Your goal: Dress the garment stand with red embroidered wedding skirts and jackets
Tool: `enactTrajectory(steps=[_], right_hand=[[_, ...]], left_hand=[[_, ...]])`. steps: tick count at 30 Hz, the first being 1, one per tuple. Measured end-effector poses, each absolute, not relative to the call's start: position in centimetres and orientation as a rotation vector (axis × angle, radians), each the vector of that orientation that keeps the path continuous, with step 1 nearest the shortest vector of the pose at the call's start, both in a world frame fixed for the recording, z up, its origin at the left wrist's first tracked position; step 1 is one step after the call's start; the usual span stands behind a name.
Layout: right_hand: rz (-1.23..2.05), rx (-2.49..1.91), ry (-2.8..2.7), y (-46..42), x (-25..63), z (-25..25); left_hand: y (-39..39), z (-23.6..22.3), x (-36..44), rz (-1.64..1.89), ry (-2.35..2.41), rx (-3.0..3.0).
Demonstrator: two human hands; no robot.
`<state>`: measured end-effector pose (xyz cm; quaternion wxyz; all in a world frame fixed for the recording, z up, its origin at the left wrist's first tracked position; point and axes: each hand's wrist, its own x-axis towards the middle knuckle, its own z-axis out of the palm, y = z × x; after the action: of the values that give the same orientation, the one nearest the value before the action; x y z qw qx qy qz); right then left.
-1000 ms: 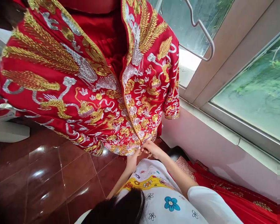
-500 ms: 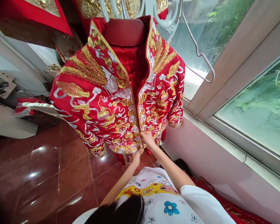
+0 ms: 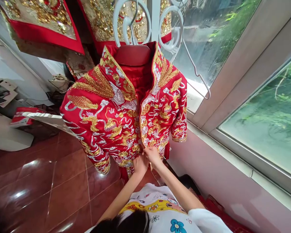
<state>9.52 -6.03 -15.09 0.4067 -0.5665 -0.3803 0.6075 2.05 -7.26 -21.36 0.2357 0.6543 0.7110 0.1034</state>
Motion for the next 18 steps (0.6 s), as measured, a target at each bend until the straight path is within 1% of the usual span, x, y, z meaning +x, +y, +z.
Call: enactTrajectory(steps=[3, 5, 8, 12, 15, 18], right_hand=[[1.438, -1.354, -0.999, -4.3, 10.2, -11.8], [1.377, -1.283, -1.055, -3.4, 10.5, -9.8], [1.329, -1.260, -1.116, -3.2, 10.2, -8.4], [1.388, -1.227, -1.086, -3.7, 9.2, -8.9], [1.459, -1.233, -1.068, -3.6, 9.3, -8.1], [1.419, -1.237, -1.154, -2.9, 10.1, -4.4]], left_hand=[[-7.9, -22.1, 2.5, 0.239, 1.941, 1.874], [-8.1, -21.4, 2.4, 0.230, 1.957, 1.922], [-7.5, -18.2, 1.8, 0.330, 1.999, 1.964], [-5.5, -13.1, 0.9, 0.619, 2.039, 1.970], [-4.4, -11.2, 0.8, 0.580, 2.037, 2.000], [-4.4, -11.2, 1.5, 0.497, 2.070, 2.056]])
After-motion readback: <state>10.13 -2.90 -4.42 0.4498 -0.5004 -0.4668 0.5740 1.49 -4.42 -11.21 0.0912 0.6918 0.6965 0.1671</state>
